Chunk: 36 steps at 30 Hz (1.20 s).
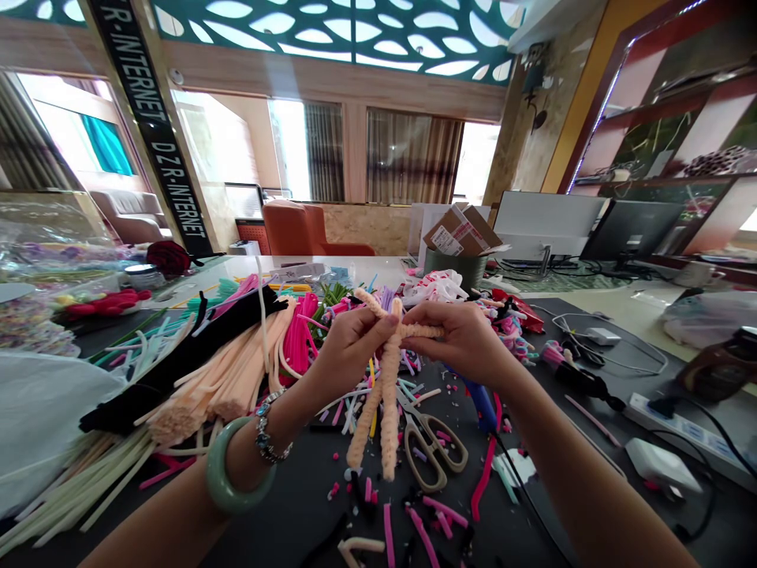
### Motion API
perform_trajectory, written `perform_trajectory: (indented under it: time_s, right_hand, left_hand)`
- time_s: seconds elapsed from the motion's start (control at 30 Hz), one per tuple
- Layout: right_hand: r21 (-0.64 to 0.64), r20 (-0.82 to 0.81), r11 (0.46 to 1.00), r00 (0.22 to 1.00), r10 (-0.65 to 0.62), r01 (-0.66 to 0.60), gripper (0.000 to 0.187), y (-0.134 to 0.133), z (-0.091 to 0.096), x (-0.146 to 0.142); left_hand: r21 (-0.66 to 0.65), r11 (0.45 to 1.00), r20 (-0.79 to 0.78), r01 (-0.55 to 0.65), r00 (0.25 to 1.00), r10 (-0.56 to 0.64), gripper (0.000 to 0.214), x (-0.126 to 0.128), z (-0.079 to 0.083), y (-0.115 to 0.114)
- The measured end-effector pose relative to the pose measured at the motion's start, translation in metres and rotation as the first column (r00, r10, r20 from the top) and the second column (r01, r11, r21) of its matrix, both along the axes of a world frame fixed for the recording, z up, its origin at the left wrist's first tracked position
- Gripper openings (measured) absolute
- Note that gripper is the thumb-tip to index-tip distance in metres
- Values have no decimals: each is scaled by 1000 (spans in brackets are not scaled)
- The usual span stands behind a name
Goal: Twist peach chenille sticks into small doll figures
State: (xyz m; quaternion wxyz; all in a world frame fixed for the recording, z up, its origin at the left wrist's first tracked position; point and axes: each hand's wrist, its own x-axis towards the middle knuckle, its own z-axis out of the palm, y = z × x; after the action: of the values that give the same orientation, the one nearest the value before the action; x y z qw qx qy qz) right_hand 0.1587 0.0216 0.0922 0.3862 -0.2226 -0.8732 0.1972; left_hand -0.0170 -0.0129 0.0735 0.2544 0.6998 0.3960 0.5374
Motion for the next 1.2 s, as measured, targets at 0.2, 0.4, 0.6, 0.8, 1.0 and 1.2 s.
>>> perform_trajectory:
  time_s: [0.2, 0.4, 0.6, 0.8, 1.0, 1.2]
  right_hand:
    - [250, 93, 958, 982, -167, 139, 12, -6, -2, -1]
    - [233, 1, 951, 978, -211, 205, 5, -17, 1, -6]
    - [-10, -48, 990, 989, -140, 140, 13, -21, 3, -8]
    - [-317, -169, 948, 985, -22, -33, 20, -22, 5, -6]
    - [-497, -310, 853, 951, -2, -160, 29, -26, 13, -6]
    - [-507, -355, 843, 935, -17, -177, 30, -24, 12, -6]
  left_hand:
    - [8, 1000, 9, 6, 1000, -7, 34, 0, -1, 1]
    - [51, 999, 17, 17, 1000, -18, 30, -1, -2, 1]
    - [234, 972, -139, 2, 990, 31, 25, -7, -6, 4]
    - [448, 894, -272, -27, 948, 166, 21, -8, -3, 1]
    - [558, 830, -276, -11, 941, 198, 19, -7, -2, 1]
    - [465, 885, -203, -25, 970, 134, 18, -5, -2, 0]
